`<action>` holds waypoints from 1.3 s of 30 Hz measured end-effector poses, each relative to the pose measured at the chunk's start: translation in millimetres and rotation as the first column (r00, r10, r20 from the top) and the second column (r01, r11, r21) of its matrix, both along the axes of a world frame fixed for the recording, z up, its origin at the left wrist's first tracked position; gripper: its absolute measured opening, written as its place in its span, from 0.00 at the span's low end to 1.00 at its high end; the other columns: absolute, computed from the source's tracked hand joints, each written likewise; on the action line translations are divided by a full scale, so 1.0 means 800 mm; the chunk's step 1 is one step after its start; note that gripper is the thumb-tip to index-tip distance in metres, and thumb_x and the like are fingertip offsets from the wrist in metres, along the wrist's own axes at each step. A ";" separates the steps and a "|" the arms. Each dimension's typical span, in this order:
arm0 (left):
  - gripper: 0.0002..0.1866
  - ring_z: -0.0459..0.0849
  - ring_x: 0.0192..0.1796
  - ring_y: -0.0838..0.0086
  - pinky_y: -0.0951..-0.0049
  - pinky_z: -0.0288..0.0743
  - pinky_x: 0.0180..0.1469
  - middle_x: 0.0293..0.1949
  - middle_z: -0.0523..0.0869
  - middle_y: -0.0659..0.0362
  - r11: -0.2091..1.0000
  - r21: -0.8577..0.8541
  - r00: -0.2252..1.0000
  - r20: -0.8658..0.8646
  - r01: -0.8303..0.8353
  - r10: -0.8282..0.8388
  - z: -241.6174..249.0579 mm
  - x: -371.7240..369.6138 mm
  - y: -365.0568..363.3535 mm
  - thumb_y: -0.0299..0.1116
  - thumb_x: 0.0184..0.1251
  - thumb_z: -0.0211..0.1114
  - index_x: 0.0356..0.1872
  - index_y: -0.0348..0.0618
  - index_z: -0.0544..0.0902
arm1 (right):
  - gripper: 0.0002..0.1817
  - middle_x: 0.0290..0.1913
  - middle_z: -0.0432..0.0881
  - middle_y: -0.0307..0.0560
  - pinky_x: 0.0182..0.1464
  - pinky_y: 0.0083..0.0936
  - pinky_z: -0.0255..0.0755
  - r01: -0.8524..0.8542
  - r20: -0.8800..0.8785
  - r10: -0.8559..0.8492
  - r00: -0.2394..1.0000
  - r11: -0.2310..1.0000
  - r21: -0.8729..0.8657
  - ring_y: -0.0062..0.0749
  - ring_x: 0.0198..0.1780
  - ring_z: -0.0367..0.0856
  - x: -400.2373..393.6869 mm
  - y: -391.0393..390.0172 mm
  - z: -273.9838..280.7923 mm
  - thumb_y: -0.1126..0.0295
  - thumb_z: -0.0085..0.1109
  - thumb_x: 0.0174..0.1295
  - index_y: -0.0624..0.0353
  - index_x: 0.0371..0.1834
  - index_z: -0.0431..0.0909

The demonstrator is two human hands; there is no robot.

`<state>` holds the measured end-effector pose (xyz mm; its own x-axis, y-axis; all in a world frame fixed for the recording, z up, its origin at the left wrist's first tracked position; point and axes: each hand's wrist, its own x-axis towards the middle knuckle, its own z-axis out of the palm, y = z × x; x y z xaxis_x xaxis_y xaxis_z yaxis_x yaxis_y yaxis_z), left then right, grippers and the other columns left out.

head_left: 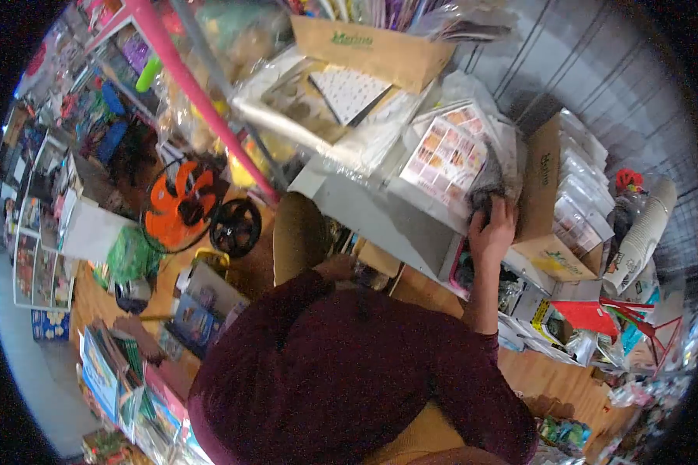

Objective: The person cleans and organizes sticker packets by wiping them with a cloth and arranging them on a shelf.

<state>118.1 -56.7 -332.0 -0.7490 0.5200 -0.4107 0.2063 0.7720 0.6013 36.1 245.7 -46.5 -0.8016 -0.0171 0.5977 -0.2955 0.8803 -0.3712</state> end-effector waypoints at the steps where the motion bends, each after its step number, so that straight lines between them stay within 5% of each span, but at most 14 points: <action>1: 0.15 0.79 0.32 0.63 0.59 0.75 0.34 0.27 0.80 0.50 1.000 -0.003 1.000 0.008 -0.018 0.018 -0.025 0.014 -0.003 0.34 0.55 0.62 0.38 0.32 0.78 | 0.18 0.41 0.75 0.63 0.48 0.46 0.67 -0.037 -0.025 0.037 0.999 0.999 0.008 0.60 0.46 0.71 0.002 -0.002 0.008 0.74 0.55 0.47 0.64 0.44 0.72; 3: 0.16 0.78 0.32 0.61 0.57 0.75 0.35 0.28 0.79 0.48 0.987 -0.111 0.987 0.094 -0.116 0.127 -0.085 0.002 -0.022 0.37 0.58 0.59 0.39 0.32 0.77 | 0.17 0.41 0.75 0.63 0.48 0.46 0.67 -0.040 -0.075 0.043 0.996 0.998 0.042 0.60 0.45 0.71 0.000 -0.004 0.006 0.75 0.55 0.47 0.64 0.43 0.72; 6: 0.17 0.79 0.35 0.60 0.57 0.75 0.37 0.31 0.80 0.47 0.995 -0.077 0.996 -0.075 -0.062 0.056 0.001 0.016 -0.023 0.39 0.61 0.56 0.43 0.33 0.76 | 0.17 0.41 0.74 0.63 0.47 0.46 0.67 -0.022 -0.106 0.025 0.994 0.999 0.031 0.60 0.45 0.71 -0.003 -0.006 0.007 0.76 0.55 0.45 0.64 0.42 0.72; 10: 0.20 0.80 0.38 0.59 0.59 0.75 0.39 0.36 0.80 0.46 0.985 -0.075 0.977 -0.161 -0.156 0.143 0.030 0.029 -0.013 0.42 0.62 0.56 0.48 0.34 0.75 | 0.18 0.41 0.74 0.64 0.48 0.46 0.67 -0.057 -0.066 0.055 0.996 0.998 -0.033 0.61 0.45 0.71 0.004 -0.009 0.017 0.77 0.55 0.44 0.64 0.42 0.73; 12: 0.23 0.79 0.44 0.57 0.59 0.75 0.46 0.42 0.79 0.47 0.976 -0.144 0.985 0.015 -0.166 0.170 0.117 0.039 0.000 0.42 0.64 0.56 0.54 0.36 0.72 | 0.17 0.40 0.73 0.59 0.43 0.46 0.70 -0.045 -0.136 0.050 0.989 0.998 0.039 0.59 0.41 0.72 0.002 -0.007 0.015 0.75 0.56 0.43 0.61 0.41 0.72; 13: 0.23 0.79 0.44 0.57 0.59 0.75 0.46 0.42 0.79 0.47 0.975 -0.146 0.985 0.003 -0.170 0.172 0.045 0.038 -0.002 0.42 0.64 0.56 0.54 0.36 0.72 | 0.17 0.40 0.73 0.60 0.43 0.45 0.70 -0.066 -0.140 0.072 0.988 0.997 0.047 0.60 0.41 0.72 0.002 -0.007 0.017 0.76 0.56 0.43 0.62 0.41 0.72; 15: 0.22 0.76 0.49 0.56 0.60 0.71 0.53 0.48 0.77 0.47 0.913 0.358 0.966 -0.096 -0.193 0.242 -0.081 0.025 -0.038 0.41 0.66 0.54 0.57 0.38 0.69 | 0.17 0.40 0.73 0.61 0.43 0.45 0.70 -0.065 -0.146 0.071 0.987 0.997 0.049 0.60 0.41 0.72 0.003 -0.006 0.016 0.76 0.56 0.43 0.62 0.41 0.72; 16: 0.22 0.76 0.49 0.56 0.60 0.71 0.53 0.48 0.77 0.47 0.915 0.357 0.965 -0.108 -0.186 0.238 -0.089 0.026 -0.037 0.41 0.66 0.54 0.57 0.38 0.69 | 0.18 0.40 0.73 0.61 0.44 0.45 0.70 -0.062 -0.142 0.069 0.988 0.997 0.054 0.60 0.42 0.72 0.002 -0.006 0.016 0.76 0.56 0.43 0.63 0.41 0.73; 18: 0.20 0.75 0.50 0.56 0.61 0.68 0.56 0.50 0.75 0.46 0.925 0.350 0.914 -0.405 0.146 0.008 -0.093 0.023 -0.037 0.36 0.68 0.51 0.58 0.37 0.68 | 0.18 0.40 0.73 0.61 0.44 0.46 0.69 -0.060 -0.146 0.067 0.987 0.997 0.051 0.60 0.42 0.72 0.000 -0.005 0.017 0.76 0.56 0.43 0.63 0.41 0.73; 21: 0.18 0.74 0.53 0.55 0.61 0.68 0.55 0.52 0.73 0.46 0.971 0.238 0.955 -0.294 0.032 0.041 0.091 0.038 0.015 0.33 0.67 0.52 0.55 0.36 0.69 | 0.18 0.41 0.73 0.61 0.44 0.46 0.69 -0.067 -0.102 0.069 0.992 0.998 0.016 0.60 0.42 0.72 0.005 -0.006 0.020 0.76 0.57 0.43 0.63 0.41 0.73; 23: 0.18 0.74 0.53 0.55 0.59 0.68 0.54 0.51 0.74 0.46 0.983 0.182 0.979 -0.206 0.029 0.010 0.157 0.036 0.031 0.33 0.66 0.54 0.54 0.36 0.70 | 0.18 0.41 0.73 0.61 0.44 0.46 0.69 -0.065 -0.068 0.064 0.996 0.998 -0.021 0.60 0.43 0.72 0.005 -0.005 0.021 0.76 0.57 0.43 0.63 0.41 0.73; 27: 0.17 0.76 0.51 0.54 0.56 0.70 0.50 0.46 0.77 0.46 0.986 0.136 0.987 -0.143 0.096 -0.076 0.123 -0.004 0.052 0.35 0.63 0.57 0.50 0.37 0.72 | 0.18 0.42 0.73 0.62 0.45 0.45 0.69 -0.054 -0.036 0.052 0.998 0.997 -0.054 0.60 0.43 0.72 0.007 -0.006 0.021 0.77 0.56 0.44 0.63 0.42 0.72; 37: 0.19 0.81 0.42 0.56 0.61 0.74 0.43 0.45 0.79 0.48 0.915 0.337 0.970 -0.171 0.222 -0.172 0.281 -0.052 0.101 0.36 0.60 0.61 0.50 0.39 0.72 | 0.20 0.37 0.75 0.61 0.37 0.45 0.71 -0.034 -0.015 0.033 0.999 0.997 -0.071 0.57 0.37 0.76 0.006 0.001 0.013 0.73 0.57 0.46 0.60 0.45 0.72; 39: 0.17 0.82 0.40 0.57 0.62 0.75 0.41 0.45 0.80 0.49 0.864 0.403 0.937 -0.296 0.300 -0.188 0.300 -0.055 0.105 0.34 0.61 0.61 0.49 0.40 0.73 | 0.20 0.39 0.75 0.61 0.38 0.45 0.71 -0.010 0.010 0.010 1.000 0.998 -0.061 0.57 0.38 0.75 0.005 0.000 0.013 0.73 0.58 0.46 0.61 0.46 0.72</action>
<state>74.5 27.0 -91.8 -0.6192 0.7817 0.0752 0.5333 0.3483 0.7709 40.5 246.1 -35.9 -0.8077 0.0115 0.5895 -0.2999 0.8528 -0.4276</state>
